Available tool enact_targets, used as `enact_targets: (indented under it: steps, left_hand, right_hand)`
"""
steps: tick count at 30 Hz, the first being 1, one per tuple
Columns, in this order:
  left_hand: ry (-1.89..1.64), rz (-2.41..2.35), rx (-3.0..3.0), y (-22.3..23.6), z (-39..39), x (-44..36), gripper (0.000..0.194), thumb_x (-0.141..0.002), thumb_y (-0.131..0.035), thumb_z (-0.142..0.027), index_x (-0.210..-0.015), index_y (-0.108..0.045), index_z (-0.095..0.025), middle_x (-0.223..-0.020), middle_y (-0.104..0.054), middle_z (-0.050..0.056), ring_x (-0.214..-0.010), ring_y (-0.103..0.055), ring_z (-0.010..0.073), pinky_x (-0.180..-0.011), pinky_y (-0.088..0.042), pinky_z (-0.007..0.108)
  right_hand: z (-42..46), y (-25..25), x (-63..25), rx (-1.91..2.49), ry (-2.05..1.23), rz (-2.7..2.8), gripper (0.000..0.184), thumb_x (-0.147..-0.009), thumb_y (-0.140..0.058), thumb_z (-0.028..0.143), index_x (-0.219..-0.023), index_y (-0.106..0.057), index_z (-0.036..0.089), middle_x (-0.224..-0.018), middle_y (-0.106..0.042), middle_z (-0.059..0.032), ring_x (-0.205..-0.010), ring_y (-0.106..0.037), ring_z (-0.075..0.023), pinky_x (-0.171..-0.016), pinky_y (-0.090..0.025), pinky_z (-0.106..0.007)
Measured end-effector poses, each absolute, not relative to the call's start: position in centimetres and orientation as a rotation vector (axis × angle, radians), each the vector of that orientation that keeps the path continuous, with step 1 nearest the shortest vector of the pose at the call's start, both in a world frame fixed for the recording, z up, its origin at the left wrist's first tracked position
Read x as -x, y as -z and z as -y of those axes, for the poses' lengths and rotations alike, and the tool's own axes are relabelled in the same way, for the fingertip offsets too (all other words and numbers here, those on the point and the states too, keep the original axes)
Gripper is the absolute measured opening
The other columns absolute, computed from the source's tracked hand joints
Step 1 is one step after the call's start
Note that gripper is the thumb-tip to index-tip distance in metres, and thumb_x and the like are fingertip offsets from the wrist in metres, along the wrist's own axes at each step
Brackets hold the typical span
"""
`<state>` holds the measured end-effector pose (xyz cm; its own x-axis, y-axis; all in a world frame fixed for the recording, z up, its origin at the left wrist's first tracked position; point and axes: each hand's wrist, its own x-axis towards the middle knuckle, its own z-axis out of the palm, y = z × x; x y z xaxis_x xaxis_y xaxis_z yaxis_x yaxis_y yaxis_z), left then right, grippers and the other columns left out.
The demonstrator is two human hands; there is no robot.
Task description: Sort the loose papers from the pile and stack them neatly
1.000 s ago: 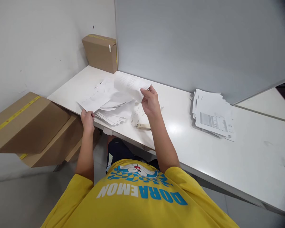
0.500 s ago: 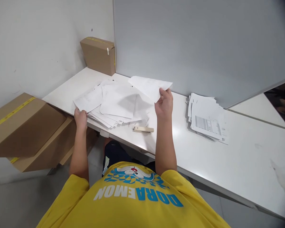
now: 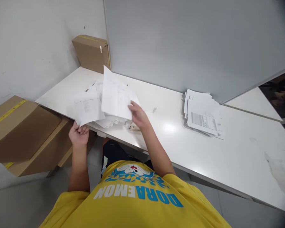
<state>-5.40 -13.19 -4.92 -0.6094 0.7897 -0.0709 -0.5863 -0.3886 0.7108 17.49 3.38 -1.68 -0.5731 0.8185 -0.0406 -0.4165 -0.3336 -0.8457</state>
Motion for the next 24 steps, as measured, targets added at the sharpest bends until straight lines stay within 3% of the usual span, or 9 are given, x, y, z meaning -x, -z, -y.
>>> enact_targets:
  steps: [4,7,9,13,15,17,20,24]
  left_hand:
    - [-1.865,-0.988,-0.312,7.2,15.0,3.7,0.015,-0.057,-0.058,-0.009,-0.063,-0.047,-0.018,-0.042,-0.031,-0.009,-0.036,-0.025,0.0037,-0.037,-0.023,0.015]
    - [-1.765,-1.118,-0.404,8.4,16.1,2.6,0.019,-0.060,-0.062,-0.012,-0.078,-0.061,-0.016,-0.043,-0.036,-0.010,-0.035,-0.026,0.0033,-0.036,-0.024,0.014]
    - [-1.707,-1.211,-0.474,9.0,16.5,2.1,0.025,-0.065,-0.067,-0.021,-0.089,-0.067,-0.015,-0.048,-0.047,-0.007,-0.038,-0.037,0.0052,-0.038,-0.032,0.016]
    - [-1.663,-1.410,-0.453,9.8,16.4,1.7,0.042,-0.073,-0.072,-0.054,-0.090,-0.070,-0.016,-0.078,-0.072,0.007,-0.070,-0.068,0.0189,-0.056,-0.054,0.026]
    - [-1.699,-1.488,-0.442,9.7,16.0,1.4,0.046,-0.069,-0.079,-0.053,-0.096,-0.071,-0.017,-0.099,-0.076,0.010,-0.094,-0.071,0.0244,-0.073,-0.059,0.029]
    - [-1.695,-1.503,-0.461,9.2,15.6,1.1,0.053,-0.061,-0.088,-0.045,-0.103,-0.072,-0.018,-0.114,-0.074,0.012,-0.110,-0.068,0.0284,-0.088,-0.058,0.034]
    - [-1.668,-1.467,-0.489,8.2,15.5,0.5,0.059,-0.056,-0.092,-0.042,-0.105,-0.073,-0.017,-0.119,-0.072,0.014,-0.119,-0.064,0.0317,-0.099,-0.055,0.039]
    - [-1.615,-1.483,-0.498,8.3,16.2,0.3,0.058,-0.057,-0.091,-0.047,-0.102,-0.074,-0.016,-0.110,-0.075,0.014,-0.112,-0.067,0.0334,-0.094,-0.058,0.042]
  right_hand:
    - [-1.7,3.5,-15.0,0.797,-1.958,1.294,0.036,-0.070,-0.063,0.022,-0.104,-0.055,0.023,-0.092,-0.070,-0.0020,-0.094,-0.067,-0.0226,-0.096,-0.054,-0.042]
    - [-0.7,3.7,-14.8,1.044,-1.613,1.650,0.036,-0.075,-0.056,0.018,-0.111,-0.056,0.022,-0.095,-0.067,-0.0037,-0.090,-0.065,-0.0236,-0.093,-0.052,-0.045]
    - [0.0,3.6,-15.2,1.151,-1.388,1.860,0.038,-0.079,-0.054,0.019,-0.117,-0.056,0.020,-0.099,-0.066,-0.0070,-0.092,-0.063,-0.0257,-0.093,-0.050,-0.047]
    - [1.9,3.6,-15.6,1.209,-1.151,2.079,0.041,-0.084,-0.049,0.019,-0.124,-0.054,0.016,-0.104,-0.064,-0.0129,-0.098,-0.061,-0.0293,-0.094,-0.049,-0.049]
    - [2.7,3.7,-15.4,1.196,-1.084,2.115,0.045,-0.085,-0.049,0.022,-0.130,-0.051,0.015,-0.110,-0.062,-0.0152,-0.098,-0.060,-0.0300,-0.090,-0.050,-0.049]
    - [3.4,3.8,-15.2,1.201,-1.053,2.126,0.049,-0.086,-0.049,0.024,-0.135,-0.046,0.015,-0.120,-0.057,-0.0184,-0.099,-0.060,-0.0308,-0.087,-0.051,-0.049]
    - [3.7,3.7,-15.5,1.249,-1.088,2.128,0.050,-0.086,-0.051,0.027,-0.134,-0.047,0.014,-0.127,-0.054,-0.0209,-0.105,-0.059,-0.0329,-0.088,-0.050,-0.049]
    - [3.6,3.4,-17.0,1.130,-1.406,1.975,0.034,-0.082,-0.058,0.029,-0.115,-0.056,0.021,-0.109,-0.064,-0.0094,-0.102,-0.059,-0.0274,-0.090,-0.047,-0.042]
